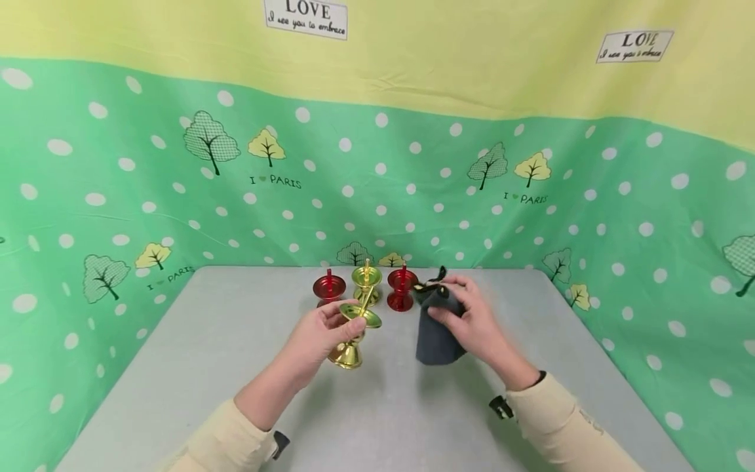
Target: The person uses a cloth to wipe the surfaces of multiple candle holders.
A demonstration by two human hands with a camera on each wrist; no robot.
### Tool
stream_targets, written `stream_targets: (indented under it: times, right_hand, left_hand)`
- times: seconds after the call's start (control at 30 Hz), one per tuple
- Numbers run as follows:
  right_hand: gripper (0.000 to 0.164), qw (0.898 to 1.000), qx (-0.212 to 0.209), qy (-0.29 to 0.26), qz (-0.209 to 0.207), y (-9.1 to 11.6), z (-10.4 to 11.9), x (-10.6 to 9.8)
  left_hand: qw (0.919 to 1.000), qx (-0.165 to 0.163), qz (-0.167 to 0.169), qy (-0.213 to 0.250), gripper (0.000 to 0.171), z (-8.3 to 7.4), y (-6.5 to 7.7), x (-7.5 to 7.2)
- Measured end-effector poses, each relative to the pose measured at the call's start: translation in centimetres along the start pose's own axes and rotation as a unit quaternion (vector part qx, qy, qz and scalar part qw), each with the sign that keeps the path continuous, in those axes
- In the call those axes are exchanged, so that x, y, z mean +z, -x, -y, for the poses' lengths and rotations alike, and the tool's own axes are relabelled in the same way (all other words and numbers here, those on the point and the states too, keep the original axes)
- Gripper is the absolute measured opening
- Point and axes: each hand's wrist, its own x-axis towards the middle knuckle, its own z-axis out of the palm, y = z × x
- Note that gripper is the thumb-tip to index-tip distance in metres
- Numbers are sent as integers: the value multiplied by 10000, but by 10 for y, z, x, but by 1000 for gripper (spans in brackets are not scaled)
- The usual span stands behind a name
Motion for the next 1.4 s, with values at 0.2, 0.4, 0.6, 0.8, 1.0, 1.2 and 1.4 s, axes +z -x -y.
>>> stream_targets:
  times: [0.2, 0.4, 0.6, 0.8, 1.0, 1.2, 1.4]
  right_hand:
    - [54, 9939, -792, -759, -62, 19, 38, 32]
    - [49, 9806, -1648, -842, -645, 25, 50, 55]
    - [54, 9760, -2160, -177, -232, 32, 43, 58]
    - [50, 9625, -2679, 345, -247, 27, 34, 45]
    - [54, 9642, -2559, 637, -276, 25, 27, 38]
    - [53, 9499, -2730, 1313, -774, 30, 36, 44]
    - [51, 9185, -3092, 2110, -1273, 36, 48, 49]
  left_hand:
    - [9967, 91, 5, 803, 66, 7, 0, 17]
    - [9940, 430, -237, 982, 72, 8, 1, 29]
    - [9951, 307, -332, 884, 69, 12, 3, 29]
    - [9949, 490, 202, 861, 78, 13, 6, 25]
    - [9907, 444, 520, 1175, 73, 15, 10, 22]
    - [9988, 360, 222, 250, 53, 14, 14, 29]
    - [9972, 366, -359, -539, 46, 4, 21, 40]
